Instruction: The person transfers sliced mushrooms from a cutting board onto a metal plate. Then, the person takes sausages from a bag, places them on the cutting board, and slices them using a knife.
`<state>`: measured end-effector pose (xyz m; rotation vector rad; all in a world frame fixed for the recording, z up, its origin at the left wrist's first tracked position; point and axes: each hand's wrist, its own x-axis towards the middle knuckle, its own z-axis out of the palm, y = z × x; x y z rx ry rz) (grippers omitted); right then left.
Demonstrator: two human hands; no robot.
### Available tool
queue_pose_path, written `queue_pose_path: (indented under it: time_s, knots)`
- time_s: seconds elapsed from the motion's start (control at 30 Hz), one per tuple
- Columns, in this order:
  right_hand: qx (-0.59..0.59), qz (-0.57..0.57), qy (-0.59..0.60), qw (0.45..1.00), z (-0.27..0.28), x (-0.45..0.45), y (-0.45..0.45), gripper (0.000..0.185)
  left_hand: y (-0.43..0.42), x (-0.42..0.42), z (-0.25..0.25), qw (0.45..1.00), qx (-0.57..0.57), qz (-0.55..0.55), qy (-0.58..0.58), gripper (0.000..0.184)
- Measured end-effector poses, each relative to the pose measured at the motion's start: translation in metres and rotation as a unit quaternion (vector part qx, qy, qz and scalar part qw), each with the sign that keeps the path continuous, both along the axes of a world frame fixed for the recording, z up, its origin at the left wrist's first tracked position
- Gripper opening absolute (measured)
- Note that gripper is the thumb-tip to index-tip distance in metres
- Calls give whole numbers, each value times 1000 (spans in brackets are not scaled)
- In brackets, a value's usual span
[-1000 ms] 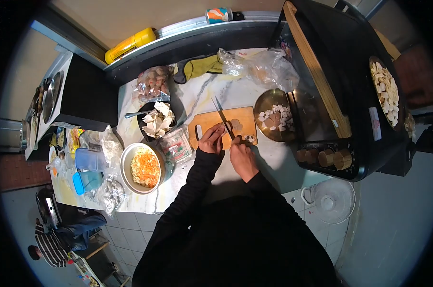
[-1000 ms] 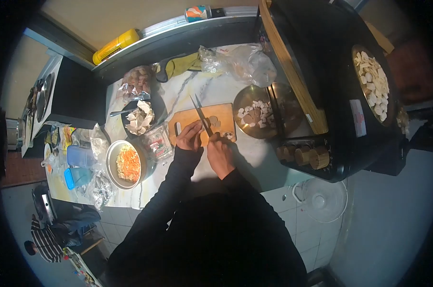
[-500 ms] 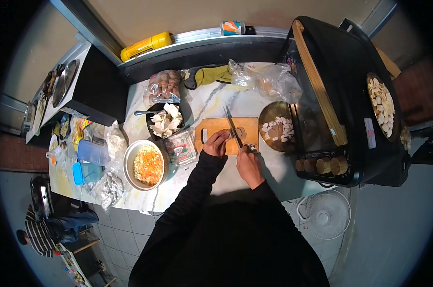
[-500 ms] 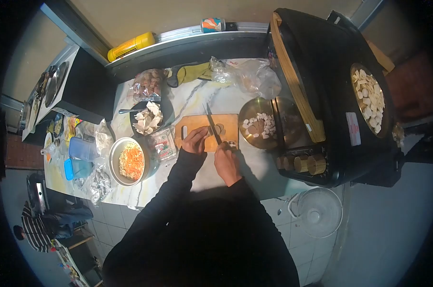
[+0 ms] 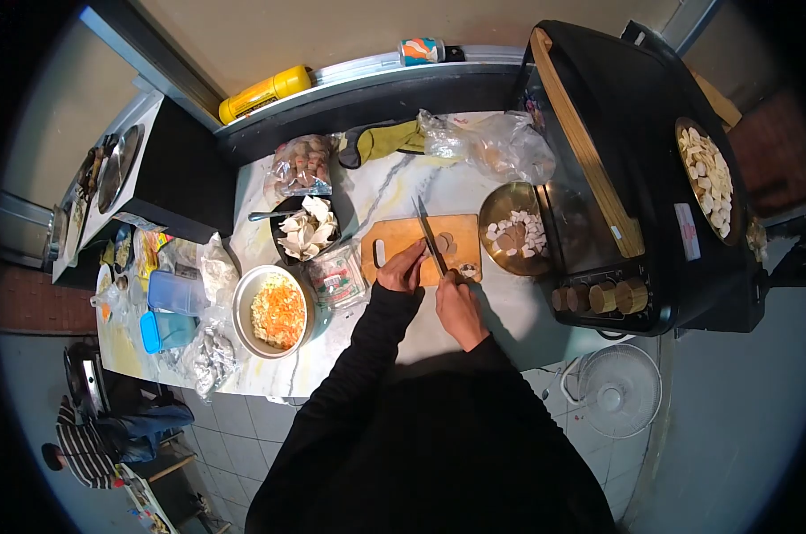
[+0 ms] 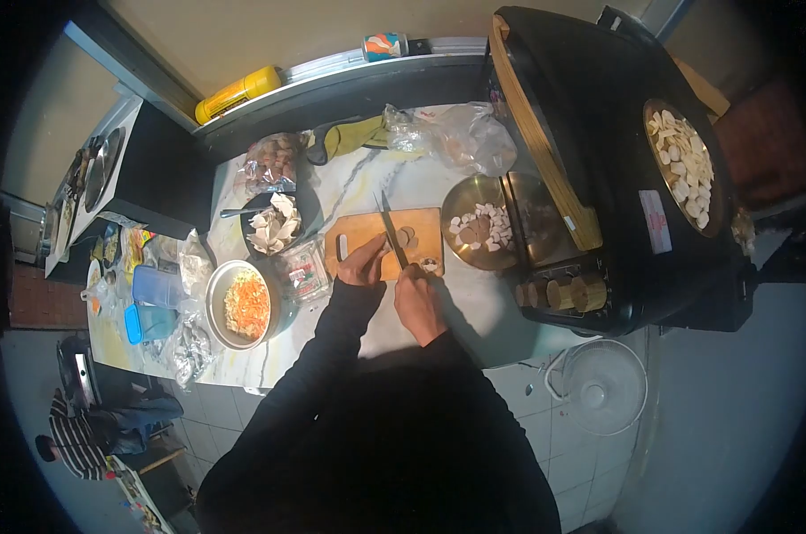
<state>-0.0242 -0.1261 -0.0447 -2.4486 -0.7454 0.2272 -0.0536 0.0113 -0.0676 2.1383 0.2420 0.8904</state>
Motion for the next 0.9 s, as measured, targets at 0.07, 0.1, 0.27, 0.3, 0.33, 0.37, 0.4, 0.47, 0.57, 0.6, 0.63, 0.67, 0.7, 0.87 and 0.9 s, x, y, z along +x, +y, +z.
queue_pose_path:
  time_s: [0.07, 0.1, 0.27, 0.3, 0.33, 0.37, 0.4, 0.47, 0.57, 0.6, 0.63, 0.67, 0.7, 0.87, 0.9]
  knots:
    - [-7, 0, 1, 1000, 4, 0, 0, 20, 2, 2, -2, 1000, 24, -5, -15, 29]
    - [-14, 2, 0, 1000, 6, 0, 0, 20, 2, 2, -4, 998, 48, -9, -31, 30]
    - [-31, 1, 1, 1000, 12, 1, 3, 22, 2, 2, -6, 999, 31, -13, -16, 27]
    - [-26, 0, -2, 1000, 13, 1, 4, 23, 1, 2, -6, 1000, 25, -9, -17, 27]
    - [-27, -1, -1, 1000, 12, 0, 5, 23, 1, 2, -6, 1000, 24, -10, -16, 27]
    - [-27, -1, -12, 1000, 10, -1, 6, 23, 2, 2, -6, 999, 39, -9, -19, 28]
    - [-27, -1, -22, 999, 11, -2, 7, 24, 2, 2, -6, 998, 54, -7, -23, 29]
    - [-25, 0, -21, 999, 13, -3, 8, 24, 1, 2, -5, 998, 54, -4, -18, 28]
    - [-32, 5, -13, 999, 13, -2, 10, 28, 1, 3, -7, 999, 52, 0, -14, 27]
    - [-40, 11, -4, 999, 12, -3, 10, 30, 1, 4, -8, 999, 49, 1, -14, 27]
    - [-41, 10, -3, 999, 12, -4, 9, 30, 2, 4, -9, 999, 49, 0, -13, 27]
    - [-43, 12, -23, 999, 12, -6, 9, 33, 2, 4, -11, 999, 53, 0, -12, 30]
    - [-46, 12, -44, 998, 13, -7, 9, 35, 3, 4, -12, 998, 57, -1, -11, 32]
    - [-61, 18, 4, 998, 18, -4, 10, 38, 2, 4, -15, 998, 57, 2, -9, 30]
    - [-56, 18, 12, 998, 20, -4, 10, 37, 2, 3, -12, 999, 53, 4, -12, 29]
